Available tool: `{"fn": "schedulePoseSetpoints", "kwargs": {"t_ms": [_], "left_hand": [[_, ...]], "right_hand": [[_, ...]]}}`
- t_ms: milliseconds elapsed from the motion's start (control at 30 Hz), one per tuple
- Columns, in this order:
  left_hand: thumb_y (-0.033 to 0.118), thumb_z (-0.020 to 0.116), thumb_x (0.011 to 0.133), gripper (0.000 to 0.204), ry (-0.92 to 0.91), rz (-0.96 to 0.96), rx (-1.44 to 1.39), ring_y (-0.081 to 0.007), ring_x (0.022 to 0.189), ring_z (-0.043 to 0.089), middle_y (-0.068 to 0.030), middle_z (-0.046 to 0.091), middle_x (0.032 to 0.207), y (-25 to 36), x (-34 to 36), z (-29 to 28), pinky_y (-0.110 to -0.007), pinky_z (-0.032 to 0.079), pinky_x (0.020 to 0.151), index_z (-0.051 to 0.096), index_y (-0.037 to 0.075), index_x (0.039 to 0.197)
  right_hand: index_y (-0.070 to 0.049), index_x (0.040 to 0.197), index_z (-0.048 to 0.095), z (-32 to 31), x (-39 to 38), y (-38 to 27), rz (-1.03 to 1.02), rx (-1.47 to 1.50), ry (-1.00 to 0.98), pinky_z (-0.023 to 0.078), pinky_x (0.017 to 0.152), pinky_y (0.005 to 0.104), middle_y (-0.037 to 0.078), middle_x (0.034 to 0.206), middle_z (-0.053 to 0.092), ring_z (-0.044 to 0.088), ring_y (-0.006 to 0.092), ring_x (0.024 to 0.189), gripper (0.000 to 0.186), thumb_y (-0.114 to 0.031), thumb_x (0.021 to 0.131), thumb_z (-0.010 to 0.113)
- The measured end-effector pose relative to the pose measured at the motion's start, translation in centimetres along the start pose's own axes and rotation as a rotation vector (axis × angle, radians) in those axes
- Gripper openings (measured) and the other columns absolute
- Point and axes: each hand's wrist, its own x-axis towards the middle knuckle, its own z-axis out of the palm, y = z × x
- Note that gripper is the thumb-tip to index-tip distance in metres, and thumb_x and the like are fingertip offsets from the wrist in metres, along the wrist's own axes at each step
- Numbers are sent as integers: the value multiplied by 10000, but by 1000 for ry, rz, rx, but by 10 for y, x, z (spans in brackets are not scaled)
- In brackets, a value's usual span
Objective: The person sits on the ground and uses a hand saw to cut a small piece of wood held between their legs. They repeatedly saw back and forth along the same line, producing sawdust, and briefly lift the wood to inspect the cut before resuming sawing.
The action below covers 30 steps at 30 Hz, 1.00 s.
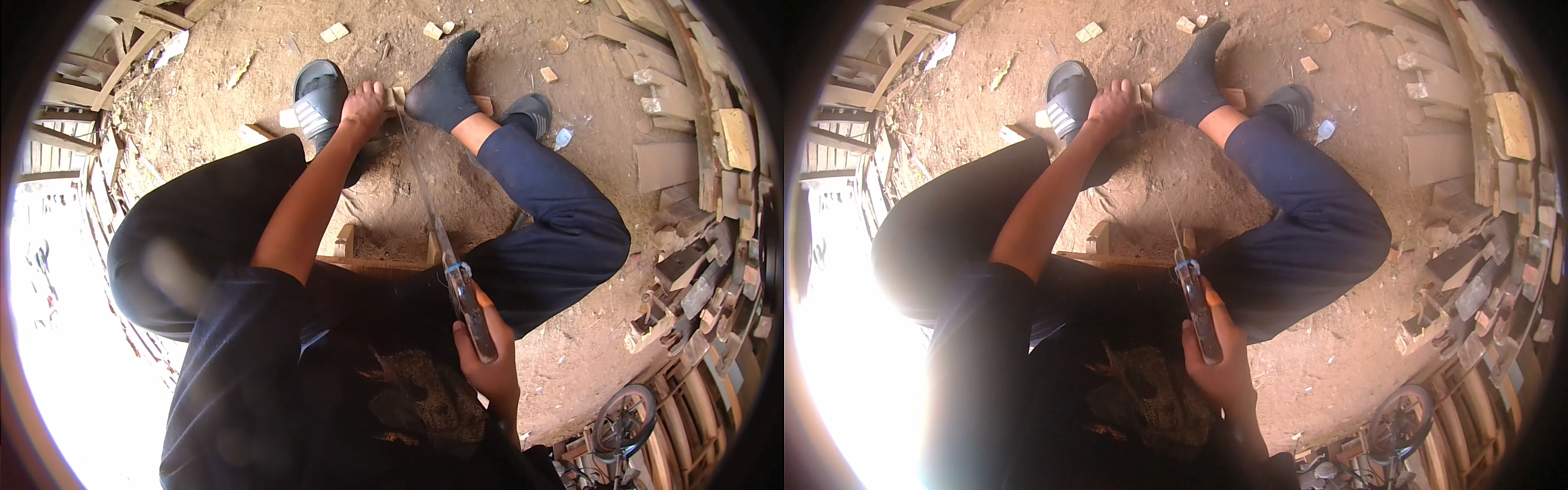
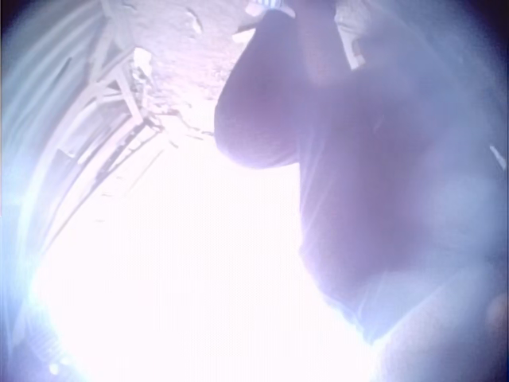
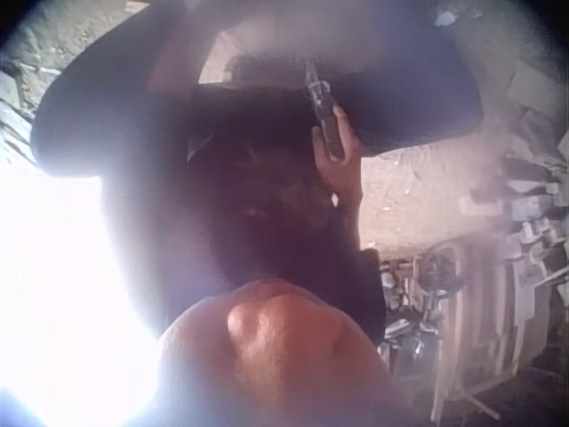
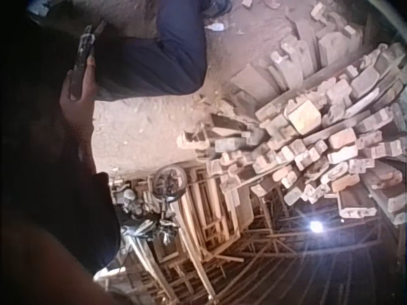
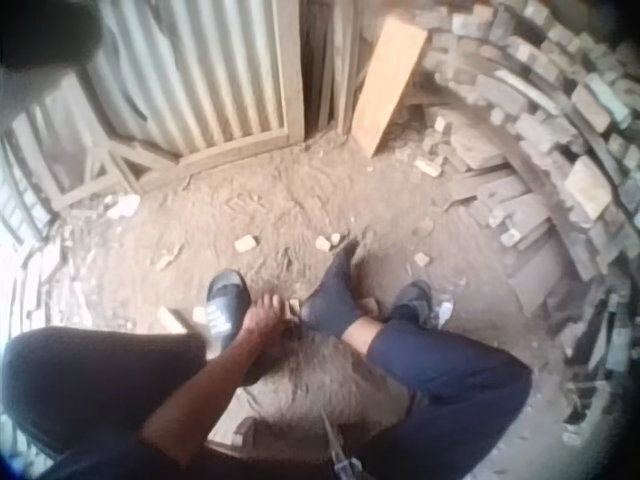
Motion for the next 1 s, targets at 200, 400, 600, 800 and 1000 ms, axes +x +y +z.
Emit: {"fn": "schedulePoseSetpoints", "kwargs": {"t_ms": [200, 400, 600, 800, 1000], "left_hand": [[329, 645, 890, 458, -13, 42, -37, -356, 1126, 608, -214, 582, 1181, 3, -5, -9, -420, 497, 943, 462, 6, 1158], [315, 600, 920, 434, 3, 28, -23, -358, 1101, 626, -217, 591, 1164, 0, -2, -8, -422, 519, 913, 451, -13, 1161], [188, 516, 934, 317, -99, 38, -47, -354, 1132, 613, -223, 601, 1174, 4, 1, -16, -419, 501, 948, 482, -22, 1169], [171, 500, 925, 322, -31, 23, -55, -384, 1148, 593, -245, 585, 1202, 5, 3, -6, -439, 485, 966, 477, -29, 1176], [298, 610, 899, 456, 4, 27, -86, -398, 1187, 553, -257, 561, 1218, 4, 2, -3, -480, 442, 1000, 471, -31, 1183]], "right_hand": [[22, 1391, 458, 13, 18, -12, 114, 43, -21, 521, 823, 349, 269, 1062, 670, 693, 349, 1024, 522, -32, 891, 598], [19, 1419, 422, 14, 1, 0, -20, 6, 30, 529, 798, 358, 282, 1042, 662, 705, 353, 979, 556, -28, 889, 581], [1, 1419, 429, 13, -4, -7, 116, 6, 0, 532, 765, 342, 263, 1007, 673, 706, 367, 948, 545, -32, 894, 571], [3, 1419, 426, 20, 21, 3, 79, 72, 15, 539, 785, 363, 270, 1014, 668, 702, 378, 955, 551, -25, 892, 584], [-9, 1435, 414, 18, 3, 1, 18, 7, 55, 536, 688, 373, 244, 880, 666, 704, 373, 775, 576, -9, 885, 583]]}}
